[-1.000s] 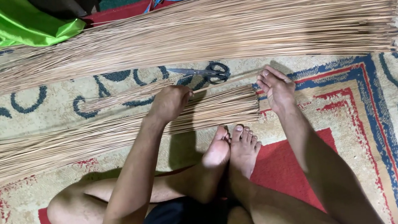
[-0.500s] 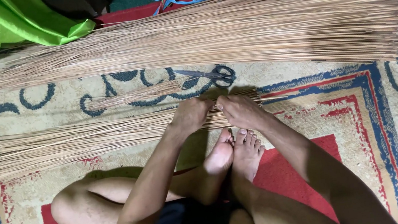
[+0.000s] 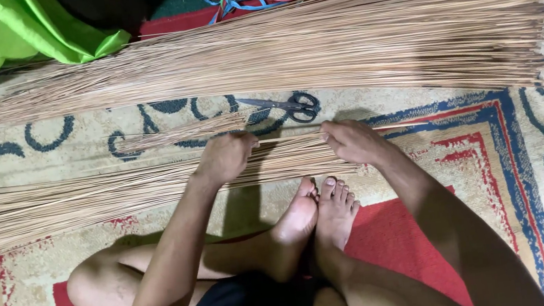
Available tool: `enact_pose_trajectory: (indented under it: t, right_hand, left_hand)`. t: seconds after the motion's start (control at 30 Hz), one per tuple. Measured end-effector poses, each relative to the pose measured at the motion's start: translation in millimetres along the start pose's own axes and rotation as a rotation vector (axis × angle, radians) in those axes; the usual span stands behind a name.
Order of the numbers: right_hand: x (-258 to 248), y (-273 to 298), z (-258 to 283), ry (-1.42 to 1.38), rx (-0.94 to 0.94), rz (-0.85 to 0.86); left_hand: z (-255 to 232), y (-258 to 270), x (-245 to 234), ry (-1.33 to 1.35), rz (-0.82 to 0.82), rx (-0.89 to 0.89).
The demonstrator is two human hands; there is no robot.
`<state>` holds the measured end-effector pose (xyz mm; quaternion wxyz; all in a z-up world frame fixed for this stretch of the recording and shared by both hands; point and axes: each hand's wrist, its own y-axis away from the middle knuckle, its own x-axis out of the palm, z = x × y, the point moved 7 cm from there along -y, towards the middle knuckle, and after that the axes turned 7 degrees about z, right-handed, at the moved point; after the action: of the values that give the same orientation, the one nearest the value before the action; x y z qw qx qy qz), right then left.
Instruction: Sorting and cutting long thin wooden sticks to a uniform length using scissors while sitting on the floor.
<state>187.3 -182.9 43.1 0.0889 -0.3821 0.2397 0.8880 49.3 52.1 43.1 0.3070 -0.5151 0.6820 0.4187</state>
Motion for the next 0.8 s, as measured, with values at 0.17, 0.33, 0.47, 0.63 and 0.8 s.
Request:
enact_pose_trajectory:
  t: [0.17, 0.33, 0.47, 0.63, 0.8]
  right_hand:
    - [38.3, -32.2, 26.8, 0.066, -0.145, -0.038]
    - [45.9, -31.0, 14.7, 0.127, -0.139, -0.067]
    - [27.3, -9.7, -20.4, 0.034, -0.037, -0.056]
    - [18.0, -1.5, -33.6, 0.03, 0.049, -0.022]
    - [48.9, -29.7, 0.1, 0.01, -0.091, 0.032]
  left_hand:
    - [-43.1, -14.3, 6.8, -0.066, -0.042, 0.024]
    - [-43.6, -15.2, 10.4, -0.074, -0.067, 0.041]
    - [1.9, 4.0, 9.4, -0.034, -0.052, -0.015]
    - [18.6, 17.1, 16.2, -0.033, -0.044, -0.018]
    - [-9.9, -7.9, 38.4, -0.094, -0.025, -0.01]
